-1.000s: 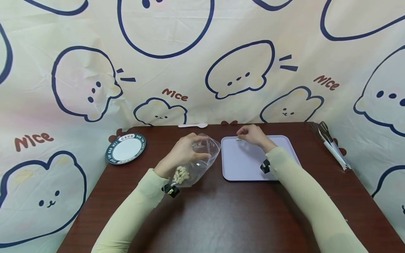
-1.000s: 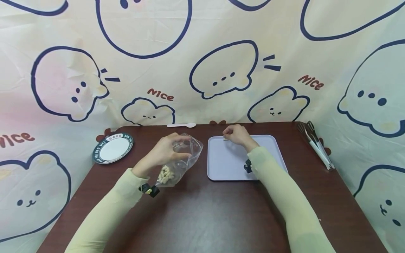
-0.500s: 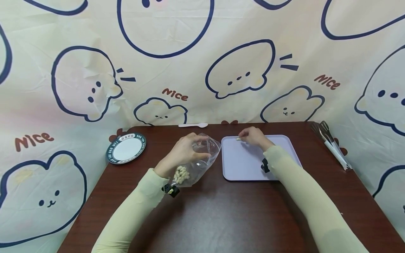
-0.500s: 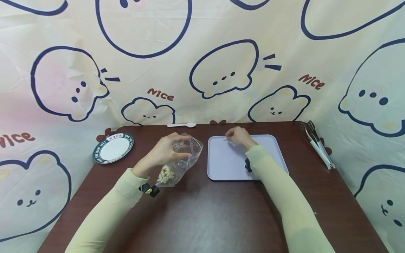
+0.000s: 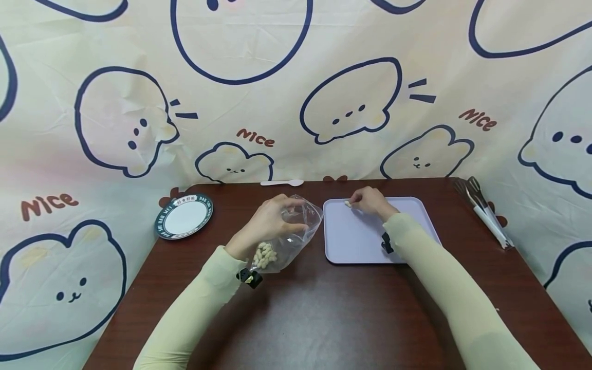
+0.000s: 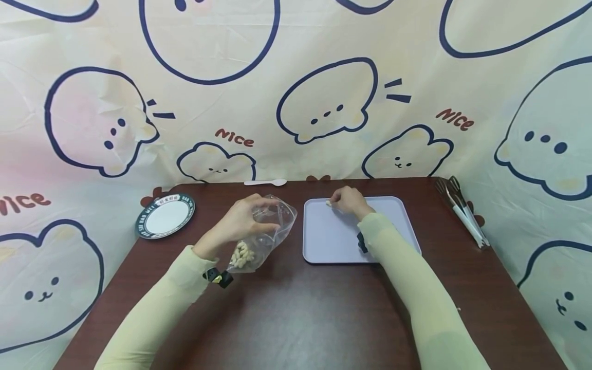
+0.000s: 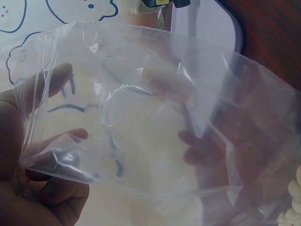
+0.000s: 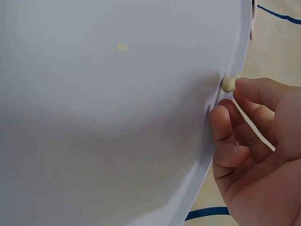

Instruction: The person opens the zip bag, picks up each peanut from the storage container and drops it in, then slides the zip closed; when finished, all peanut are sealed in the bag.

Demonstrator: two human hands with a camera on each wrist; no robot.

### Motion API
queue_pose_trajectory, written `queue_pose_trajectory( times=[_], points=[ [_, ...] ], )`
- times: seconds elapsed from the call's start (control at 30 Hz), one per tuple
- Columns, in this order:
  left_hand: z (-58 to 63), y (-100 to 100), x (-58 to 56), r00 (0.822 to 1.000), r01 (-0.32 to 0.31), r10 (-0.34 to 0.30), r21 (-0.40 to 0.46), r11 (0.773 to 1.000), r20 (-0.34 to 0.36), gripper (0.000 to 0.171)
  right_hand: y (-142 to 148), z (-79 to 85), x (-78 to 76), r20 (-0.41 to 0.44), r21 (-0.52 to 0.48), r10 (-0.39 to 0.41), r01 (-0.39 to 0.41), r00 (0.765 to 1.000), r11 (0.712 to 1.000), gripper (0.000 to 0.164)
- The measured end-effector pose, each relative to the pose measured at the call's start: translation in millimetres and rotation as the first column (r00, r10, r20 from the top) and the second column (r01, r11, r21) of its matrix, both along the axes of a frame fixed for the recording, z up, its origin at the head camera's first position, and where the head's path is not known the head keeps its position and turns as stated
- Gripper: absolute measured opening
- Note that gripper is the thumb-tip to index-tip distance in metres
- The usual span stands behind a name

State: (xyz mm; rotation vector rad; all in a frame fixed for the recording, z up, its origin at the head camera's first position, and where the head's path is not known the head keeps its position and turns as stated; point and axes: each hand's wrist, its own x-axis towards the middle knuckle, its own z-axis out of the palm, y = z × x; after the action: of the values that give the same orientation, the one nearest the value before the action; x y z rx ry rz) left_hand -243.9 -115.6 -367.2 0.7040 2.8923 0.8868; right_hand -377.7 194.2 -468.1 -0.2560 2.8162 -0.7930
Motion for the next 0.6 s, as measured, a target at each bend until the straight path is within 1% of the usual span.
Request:
queue_pose_trajectory(
  times=[0.13, 0.33, 0.6],
  points=[
    [0.0, 0.7, 0.0, 1.0, -0.001, 0.001, 0.002, 1.0, 0.0, 0.066, -2.0, -2.1, -0.2, -0.018, 0.007, 0.013, -0.013, 1.0, 1.0, 0.018],
    [-1.0, -0.6, -0.2, 1.0, -0.002, 0.002, 0.007, 1.0, -0.001, 0.065, -3.2, -3.5, 0.9, -0.035, 0.036, 0.041, -0.04, 0.999, 0.999, 0.014],
    [-1.3, -2.5, -0.4, 1.0, -0.004, 0.004, 0.01, 1.0, -0.003, 0.066, -8.1, -4.0, 2.6, -0.016, 0.009, 0.059, -0.059, 0.998, 0.998, 0.021]
  ],
)
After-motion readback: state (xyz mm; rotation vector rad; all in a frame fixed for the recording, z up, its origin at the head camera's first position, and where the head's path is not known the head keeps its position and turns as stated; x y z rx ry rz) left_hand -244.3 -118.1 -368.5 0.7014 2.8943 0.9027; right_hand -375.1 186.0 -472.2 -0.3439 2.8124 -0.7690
